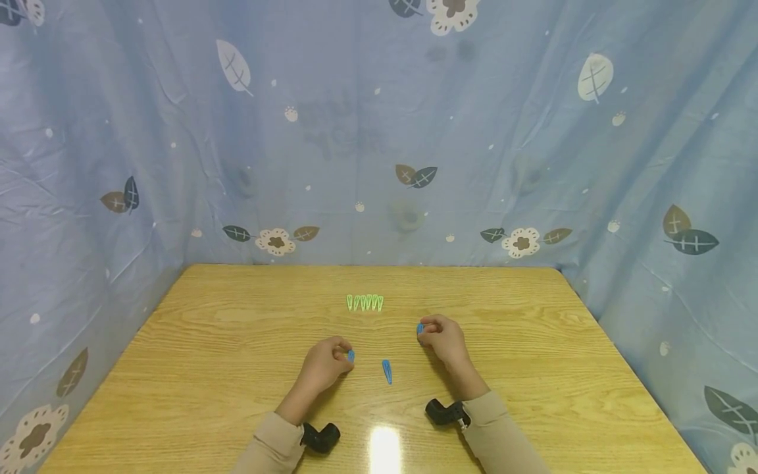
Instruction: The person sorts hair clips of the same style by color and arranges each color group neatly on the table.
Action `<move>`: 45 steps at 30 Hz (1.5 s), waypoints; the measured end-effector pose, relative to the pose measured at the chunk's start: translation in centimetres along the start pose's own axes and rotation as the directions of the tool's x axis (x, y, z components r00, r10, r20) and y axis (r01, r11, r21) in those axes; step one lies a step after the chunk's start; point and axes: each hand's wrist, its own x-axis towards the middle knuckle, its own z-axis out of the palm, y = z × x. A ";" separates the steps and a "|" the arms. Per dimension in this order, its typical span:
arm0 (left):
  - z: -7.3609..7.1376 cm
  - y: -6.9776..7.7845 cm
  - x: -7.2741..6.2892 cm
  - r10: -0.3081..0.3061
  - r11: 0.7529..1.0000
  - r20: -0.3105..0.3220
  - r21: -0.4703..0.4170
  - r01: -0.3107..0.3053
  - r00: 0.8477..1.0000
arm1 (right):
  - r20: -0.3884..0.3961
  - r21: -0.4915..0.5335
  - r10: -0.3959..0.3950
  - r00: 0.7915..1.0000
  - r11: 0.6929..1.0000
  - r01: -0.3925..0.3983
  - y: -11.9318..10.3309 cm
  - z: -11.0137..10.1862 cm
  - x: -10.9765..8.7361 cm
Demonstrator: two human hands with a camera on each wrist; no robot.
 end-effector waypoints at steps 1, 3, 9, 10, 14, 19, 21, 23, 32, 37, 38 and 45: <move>-0.1 -0.2 0.1 -0.006 1.000 0.013 -0.026 0.006 1.000 | 0.002 0.031 0.012 1.000 0.999 -0.012 0.1 0.0 0.1; -0.2 -0.4 0.2 -0.025 0.997 0.036 -0.077 0.028 0.999 | 0.006 0.078 0.021 1.000 0.997 -0.022 0.3 0.0 0.1; -0.5 -0.8 0.4 -0.042 0.976 0.082 -0.209 0.058 0.996 | 0.020 0.127 0.027 0.999 0.992 -0.029 0.4 -0.1 0.2; -0.5 -0.8 0.4 -0.039 0.973 0.084 -0.223 0.057 0.996 | 0.023 0.129 0.025 0.999 0.991 -0.028 0.4 -0.1 0.2; -0.6 -1.1 0.7 -0.048 0.954 0.093 -0.290 0.073 0.995 | 0.030 0.140 0.024 0.999 0.990 -0.028 0.4 -0.1 0.2; -0.7 -1.5 0.9 -0.038 0.919 0.088 -0.388 0.069 0.995 | 0.030 0.165 0.035 0.999 0.986 -0.040 0.5 -0.2 0.4; -0.8 -1.6 1.0 -0.024 0.911 0.083 -0.408 0.056 0.996 | 0.033 0.175 0.036 0.999 0.984 -0.041 0.5 -0.2 0.4; -0.9 -1.6 1.1 -0.015 0.902 0.079 -0.429 0.047 0.997 | 0.036 0.181 0.035 0.999 0.983 -0.041 0.5 -0.2 0.5; -1.5 -2.0 1.9 -0.010 0.888 0.037 -0.458 0.026 0.999 | 0.032 0.161 0.009 0.999 0.987 -0.015 0.3 -0.1 0.2; -1.9 -2.3 2.5 0.002 0.883 0.002 -0.470 -0.001 1.000 | 0.042 0.166 0.008 0.999 0.986 -0.015 0.2 0.0 0.1; -1.9 -2.4 2.7 0.004 0.883 -0.004 -0.469 -0.005 1.000 | 0.037 0.165 0.007 0.999 0.986 -0.013 0.6 0.1 0.3; -1.7 -2.6 4.1 -0.011 0.888 -0.043 -0.459 -0.010 0.999 | 0.019 0.154 0.020 1.000 0.988 -0.023 0.9 0.3 0.4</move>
